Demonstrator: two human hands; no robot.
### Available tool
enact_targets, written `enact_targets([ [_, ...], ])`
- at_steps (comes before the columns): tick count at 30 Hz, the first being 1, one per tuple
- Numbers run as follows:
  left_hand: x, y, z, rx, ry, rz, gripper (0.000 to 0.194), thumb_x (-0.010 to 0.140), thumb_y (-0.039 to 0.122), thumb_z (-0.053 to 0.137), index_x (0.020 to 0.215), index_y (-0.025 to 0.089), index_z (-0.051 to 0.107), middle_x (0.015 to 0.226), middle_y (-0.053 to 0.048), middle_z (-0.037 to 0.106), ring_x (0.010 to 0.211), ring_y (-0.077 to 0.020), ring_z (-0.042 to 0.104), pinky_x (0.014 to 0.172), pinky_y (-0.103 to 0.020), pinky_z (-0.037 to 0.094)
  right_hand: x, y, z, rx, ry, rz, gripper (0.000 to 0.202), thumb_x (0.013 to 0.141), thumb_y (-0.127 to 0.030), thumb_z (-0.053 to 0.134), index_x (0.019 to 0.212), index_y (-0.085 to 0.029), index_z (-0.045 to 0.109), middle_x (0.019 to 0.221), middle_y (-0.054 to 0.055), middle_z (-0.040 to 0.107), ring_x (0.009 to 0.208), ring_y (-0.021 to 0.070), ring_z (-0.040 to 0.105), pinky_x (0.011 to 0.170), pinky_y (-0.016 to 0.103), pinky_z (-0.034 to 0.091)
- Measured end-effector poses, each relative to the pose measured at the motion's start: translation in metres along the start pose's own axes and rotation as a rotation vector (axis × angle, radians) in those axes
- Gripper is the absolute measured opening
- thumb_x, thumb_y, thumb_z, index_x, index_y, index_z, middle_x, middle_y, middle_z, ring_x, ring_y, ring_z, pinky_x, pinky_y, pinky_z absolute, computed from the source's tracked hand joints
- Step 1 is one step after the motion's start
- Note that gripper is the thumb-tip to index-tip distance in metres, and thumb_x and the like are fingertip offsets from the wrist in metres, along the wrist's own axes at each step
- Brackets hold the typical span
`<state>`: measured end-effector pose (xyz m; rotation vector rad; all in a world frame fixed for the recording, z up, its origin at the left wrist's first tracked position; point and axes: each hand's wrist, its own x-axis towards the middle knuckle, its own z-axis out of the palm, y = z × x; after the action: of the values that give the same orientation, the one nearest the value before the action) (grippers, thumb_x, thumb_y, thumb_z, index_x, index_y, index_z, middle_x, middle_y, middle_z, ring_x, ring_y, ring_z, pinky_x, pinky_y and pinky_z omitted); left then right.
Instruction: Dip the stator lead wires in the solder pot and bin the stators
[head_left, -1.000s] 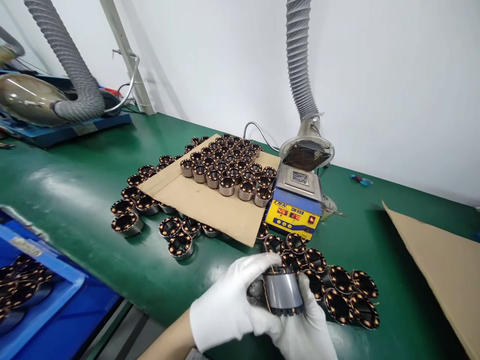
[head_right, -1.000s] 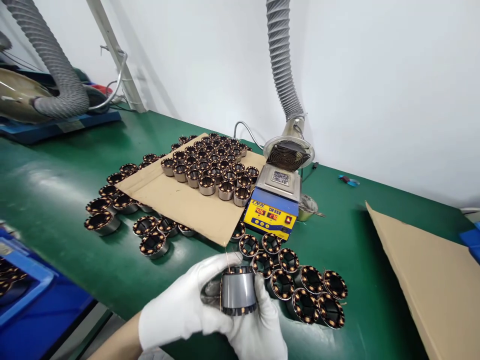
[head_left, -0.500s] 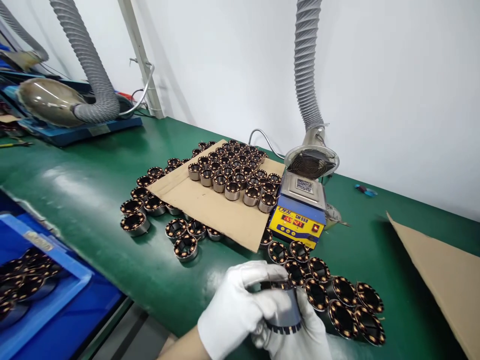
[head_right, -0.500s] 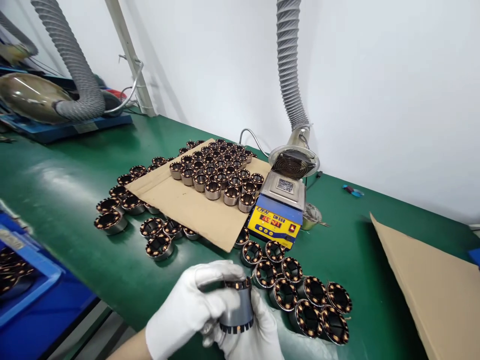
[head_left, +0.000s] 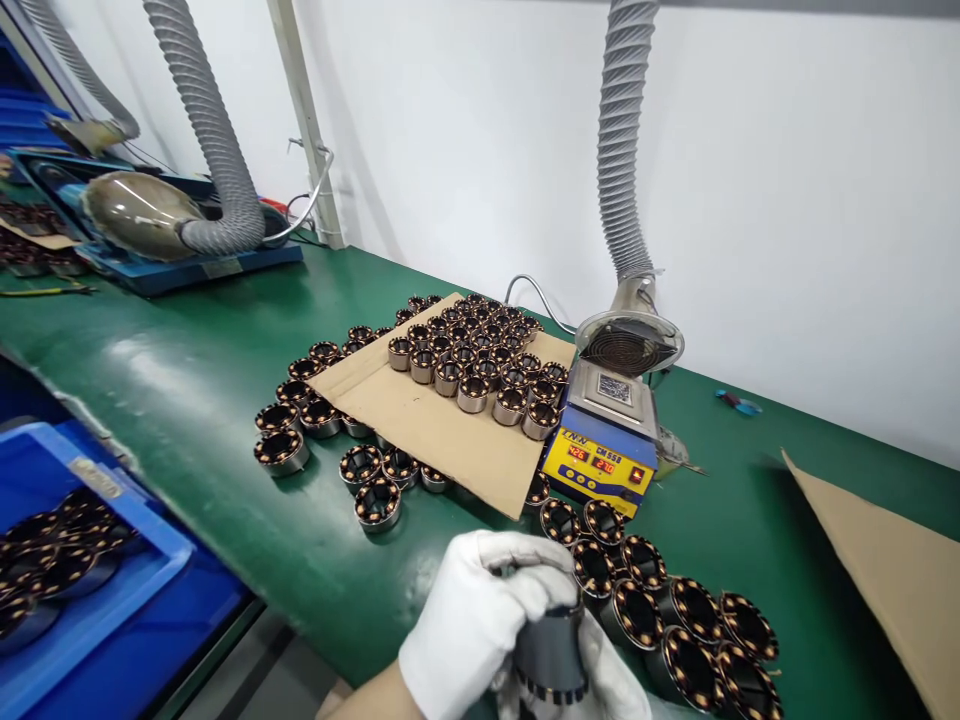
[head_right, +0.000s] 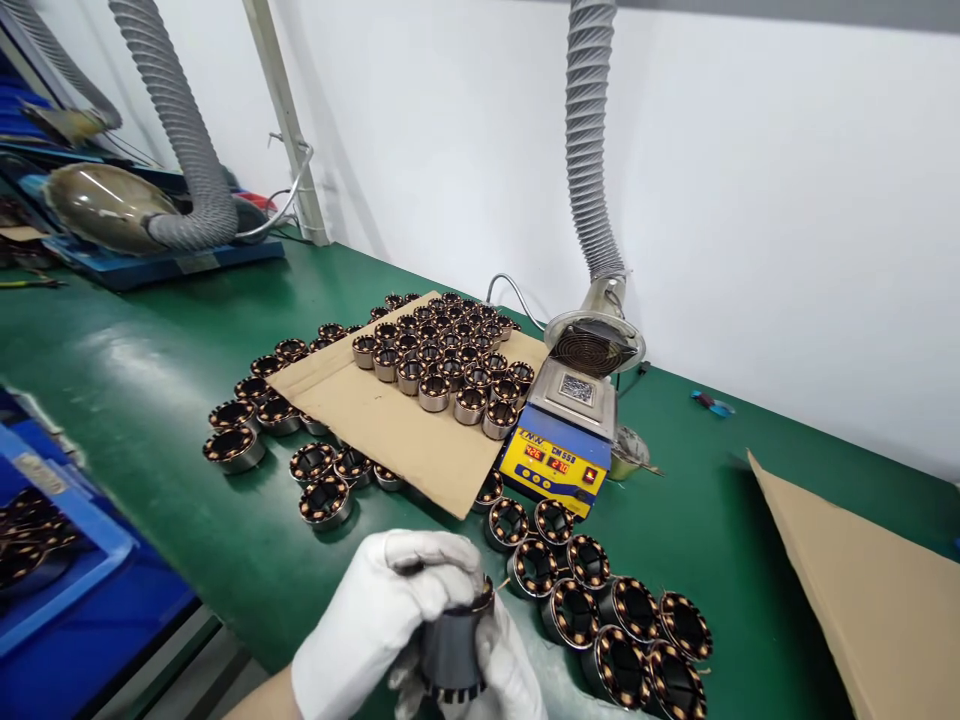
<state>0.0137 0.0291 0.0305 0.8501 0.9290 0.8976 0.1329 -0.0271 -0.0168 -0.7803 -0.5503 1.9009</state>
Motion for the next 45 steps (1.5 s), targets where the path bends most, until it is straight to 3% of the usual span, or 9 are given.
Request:
enact_targets([
  [4, 0.005, 0.003, -0.012, -0.072, 0.153, 0.140, 0.015, 0.064, 0.021, 0.070, 0.078, 0.016, 0.072, 0.069, -0.001, 0.074, 0.067, -0.0140, 0.066, 0.066, -0.022, 0.051, -0.002, 0.011, -0.004, -0.280, 0.346, -0.324, 0.067, 0.054, -0.042, 0.088, 0.114, -0.025, 0.062, 0.089, 0.007, 0.074, 0.062, 0.0215, 0.067, 0.056, 0.032, 0.053],
  [9, 0.011, -0.003, -0.007, -0.214, -0.131, 0.006, 0.050, 0.053, 0.036, 0.086, 0.096, 0.016, 0.070, 0.094, -0.008, 0.076, 0.088, -0.0203, 0.069, 0.080, -0.029, 0.053, 0.001, 0.032, -0.009, -0.667, 0.716, -0.875, 0.066, 0.045, -0.009, 0.089, 0.104, -0.030, 0.069, 0.110, 0.006, 0.070, 0.107, 0.0304, 0.063, 0.095, 0.041, 0.049],
  [16, 0.010, 0.003, -0.013, -0.465, 0.081, 0.171, 0.031, 0.061, 0.039, 0.084, 0.081, 0.018, 0.074, 0.062, 0.000, 0.072, 0.066, -0.0134, 0.070, 0.068, -0.020, 0.053, 0.002, 0.034, -0.010, -0.607, 0.596, -0.947, 0.058, 0.052, -0.014, 0.087, 0.102, -0.035, 0.067, 0.113, 0.006, 0.066, 0.106, 0.0311, 0.061, 0.082, 0.047, 0.056],
  [22, 0.012, 0.004, -0.015, -0.042, -0.109, -0.037, 0.021, 0.049, 0.004, 0.072, 0.066, 0.016, 0.074, 0.064, 0.001, 0.072, 0.061, -0.0121, 0.063, 0.062, -0.020, 0.050, 0.001, 0.033, -0.004, -0.601, 0.682, -1.012, 0.063, 0.048, -0.011, 0.088, 0.102, -0.036, 0.067, 0.111, 0.005, 0.066, 0.104, 0.0300, 0.061, 0.081, 0.045, 0.055],
  [27, 0.009, 0.004, -0.008, -0.202, 0.132, 0.135, 0.003, 0.057, 0.018, 0.069, 0.059, 0.016, 0.070, 0.055, 0.003, 0.066, 0.054, -0.0092, 0.056, 0.057, -0.019, 0.046, -0.005, 0.035, -0.014, -0.594, 0.611, -0.900, 0.061, 0.052, -0.013, 0.087, 0.104, -0.037, 0.065, 0.116, 0.006, 0.065, 0.109, 0.0313, 0.059, 0.077, 0.044, 0.058],
  [32, 0.005, 0.011, -0.010, -0.038, 0.088, 0.093, 0.034, 0.051, 0.012, 0.075, 0.085, 0.018, 0.074, 0.085, -0.001, 0.075, 0.078, -0.0159, 0.066, 0.070, -0.023, 0.052, -0.004, 0.036, -0.036, -0.758, 0.574, -1.008, 0.065, 0.055, -0.014, 0.086, 0.112, -0.034, 0.061, 0.117, 0.006, 0.066, 0.108, 0.0316, 0.062, 0.088, 0.049, 0.055],
  [37, 0.003, 0.006, 0.001, -0.085, 0.081, -0.062, 0.021, 0.052, 0.021, 0.074, 0.073, 0.014, 0.072, 0.065, 0.002, 0.069, 0.060, -0.0101, 0.059, 0.060, -0.021, 0.048, 0.000, 0.033, -0.048, -1.145, 0.452, -1.248, 0.055, 0.067, -0.016, 0.078, 0.119, -0.021, 0.060, 0.117, 0.012, 0.065, 0.102, 0.0292, 0.067, 0.077, 0.042, 0.061],
  [41, 0.003, 0.004, 0.007, -0.128, 0.155, -0.101, 0.019, 0.044, 0.021, 0.075, 0.056, 0.013, 0.063, 0.054, 0.003, 0.062, 0.052, -0.0078, 0.052, 0.053, -0.020, 0.042, 0.001, 0.032, -0.036, -1.135, 0.528, -1.258, 0.054, 0.070, -0.015, 0.075, 0.120, -0.020, 0.057, 0.117, 0.012, 0.065, 0.104, 0.0299, 0.065, 0.080, 0.044, 0.059],
  [45, 0.009, 0.000, 0.004, -0.059, 0.181, -0.054, 0.027, 0.042, 0.016, 0.075, 0.068, 0.013, 0.068, 0.066, -0.001, 0.069, 0.060, -0.0125, 0.059, 0.059, -0.024, 0.046, 0.003, 0.036, -0.037, -1.146, 0.529, -1.247, 0.060, 0.068, -0.017, 0.077, 0.123, -0.022, 0.055, 0.120, 0.012, 0.063, 0.103, 0.0305, 0.066, 0.078, 0.043, 0.060],
])
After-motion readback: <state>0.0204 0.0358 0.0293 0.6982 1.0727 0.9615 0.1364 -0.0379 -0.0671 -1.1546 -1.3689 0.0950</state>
